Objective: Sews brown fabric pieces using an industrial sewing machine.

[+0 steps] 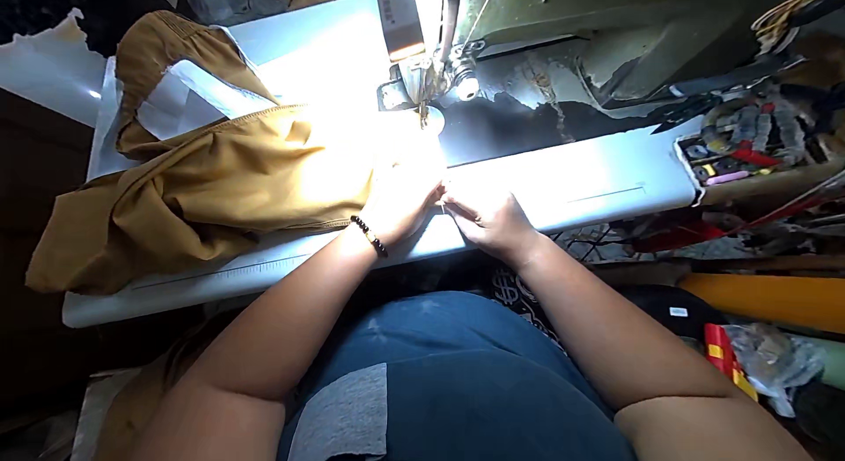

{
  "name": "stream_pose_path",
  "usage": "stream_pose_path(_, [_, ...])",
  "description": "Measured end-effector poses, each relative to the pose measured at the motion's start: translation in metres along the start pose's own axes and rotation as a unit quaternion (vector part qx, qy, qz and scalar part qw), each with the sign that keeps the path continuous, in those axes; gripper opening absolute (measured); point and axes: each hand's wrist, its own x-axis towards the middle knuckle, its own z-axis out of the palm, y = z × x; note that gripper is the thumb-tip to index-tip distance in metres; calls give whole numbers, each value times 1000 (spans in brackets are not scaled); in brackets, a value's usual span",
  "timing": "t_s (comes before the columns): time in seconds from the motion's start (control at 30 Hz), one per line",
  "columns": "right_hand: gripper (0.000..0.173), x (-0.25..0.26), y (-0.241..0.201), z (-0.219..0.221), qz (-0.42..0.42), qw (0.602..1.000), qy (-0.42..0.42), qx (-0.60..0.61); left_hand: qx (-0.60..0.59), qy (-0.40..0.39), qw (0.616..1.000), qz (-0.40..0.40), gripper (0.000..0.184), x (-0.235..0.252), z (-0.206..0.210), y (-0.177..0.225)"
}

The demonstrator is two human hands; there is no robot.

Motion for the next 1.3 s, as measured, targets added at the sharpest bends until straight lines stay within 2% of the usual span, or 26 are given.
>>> stream_pose_path(0.1, [21,8,-2,-5,29,998,-51,19,-81,-60,994,-28,31,-18,-7,-3])
stream_pose_path(0.2, [20,19,1,-8,34,997,-70,25,-138,-93,985,-34,37,-17,-12,-15])
stream_pose_path(0.43, [24,57,25,-5,71,991,-114,-19,-166,-89,980,-63,37,17,-7,-50])
stream_pose_path(0.6, [23,71,37,4,82,995,-62,6,-124,-95,982,-109,40,30,1,-63])
stream_pose_path(0.7, [21,67,37,3,96,994,-33,29,-77,-42,992,-91,37,28,1,-57])
stream_pose_path(0.77, [27,66,36,1,144,988,-9,61,-34,-14,995,-96,37,23,1,-51])
stream_pose_path(0.83, [26,73,28,-7,244,963,0,118,-37,-17,993,-112,40,22,-1,-47])
stream_pose_path(0.9, [22,82,21,-16,326,933,-28,148,-51,-38,990,-125,38,26,-9,-41])
stream_pose_path(0.97, [25,90,19,-19,369,909,-63,184,-66,-56,988,-129,40,30,-17,-39])
stream_pose_path(1.03, [29,95,20,-15,416,867,-68,265,-76,-42,988,-124,41,28,-17,-39])
stream_pose_path(1.1, [32,95,12,-18,446,810,-55,377,-68,0,992,-106,40,26,-11,-41])
stream_pose_path(1.17, [33,90,7,-19,456,772,-32,442,-75,16,992,-105,40,23,-8,-43])
stream_pose_path(1.3, [32,84,7,-17,419,776,-20,470,-79,47,992,-90,43,20,-2,-45])
